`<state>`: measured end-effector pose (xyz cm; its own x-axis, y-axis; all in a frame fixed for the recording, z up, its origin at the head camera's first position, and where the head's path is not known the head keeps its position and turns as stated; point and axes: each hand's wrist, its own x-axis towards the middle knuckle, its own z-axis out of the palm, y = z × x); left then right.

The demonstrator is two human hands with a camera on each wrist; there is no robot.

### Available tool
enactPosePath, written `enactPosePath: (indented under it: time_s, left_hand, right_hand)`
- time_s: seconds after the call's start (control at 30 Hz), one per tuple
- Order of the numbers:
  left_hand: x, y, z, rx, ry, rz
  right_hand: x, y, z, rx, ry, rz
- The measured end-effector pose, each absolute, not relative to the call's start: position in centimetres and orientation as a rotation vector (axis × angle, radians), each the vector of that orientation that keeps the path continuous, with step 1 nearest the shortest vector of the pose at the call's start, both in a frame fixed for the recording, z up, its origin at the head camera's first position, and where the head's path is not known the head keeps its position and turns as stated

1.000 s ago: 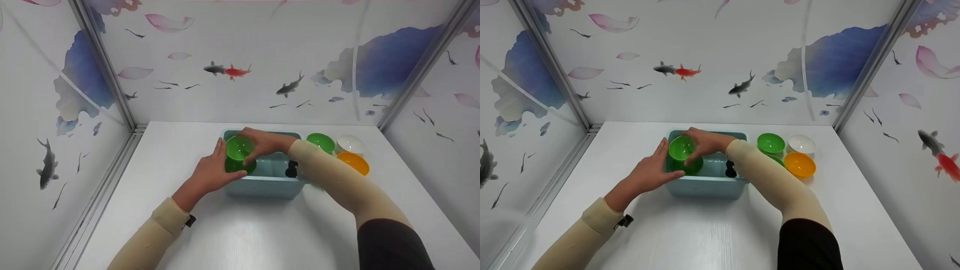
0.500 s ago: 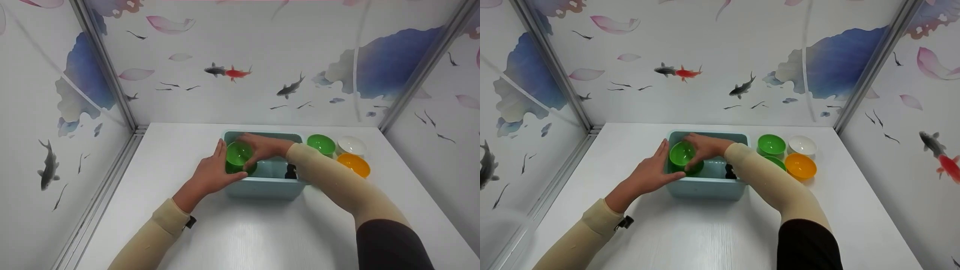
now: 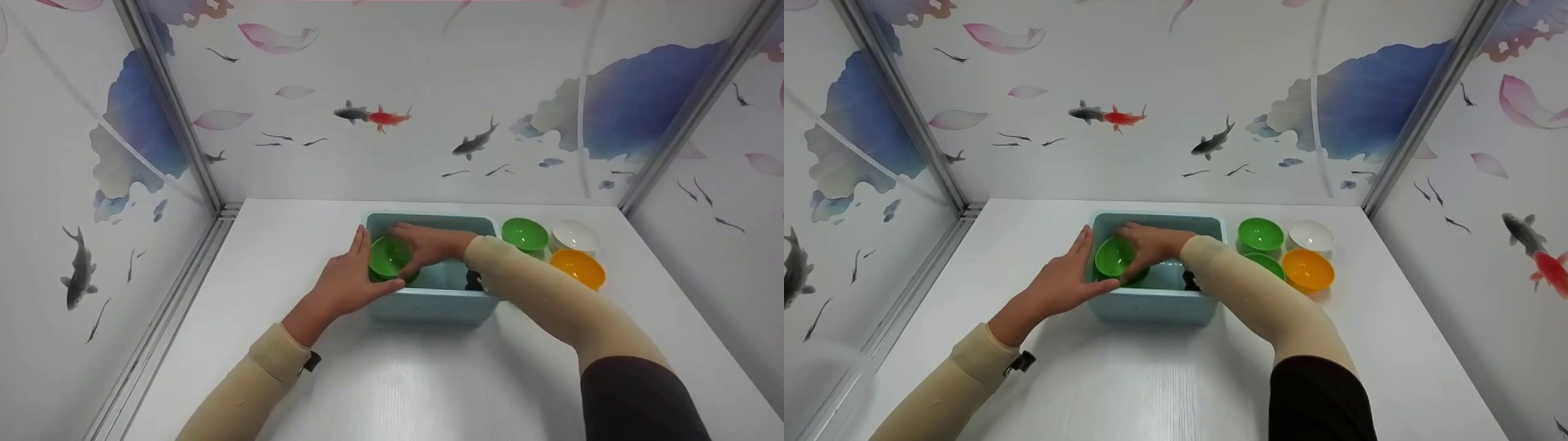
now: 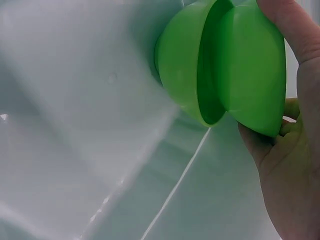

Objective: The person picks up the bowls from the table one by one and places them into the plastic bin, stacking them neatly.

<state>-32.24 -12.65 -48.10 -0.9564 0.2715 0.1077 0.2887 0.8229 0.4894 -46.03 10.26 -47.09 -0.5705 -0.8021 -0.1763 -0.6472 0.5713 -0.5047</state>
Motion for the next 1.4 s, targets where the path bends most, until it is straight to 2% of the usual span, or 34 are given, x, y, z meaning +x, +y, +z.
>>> enactPosePath:
  time_s: [0.83, 1.4]
  left_hand:
    - [-32.3, -12.5, -48.2, -0.429, -2.974, -0.798]
    - [-31.8, -12.6, -47.6, -0.452, -2.967, -0.817]
  right_hand:
    - [-45.8, 9.9, -48.1, -1.19, 2.467, -0.411]
    - [-45.5, 9.4, -47.9, -1.362, 2.479, -0.095]
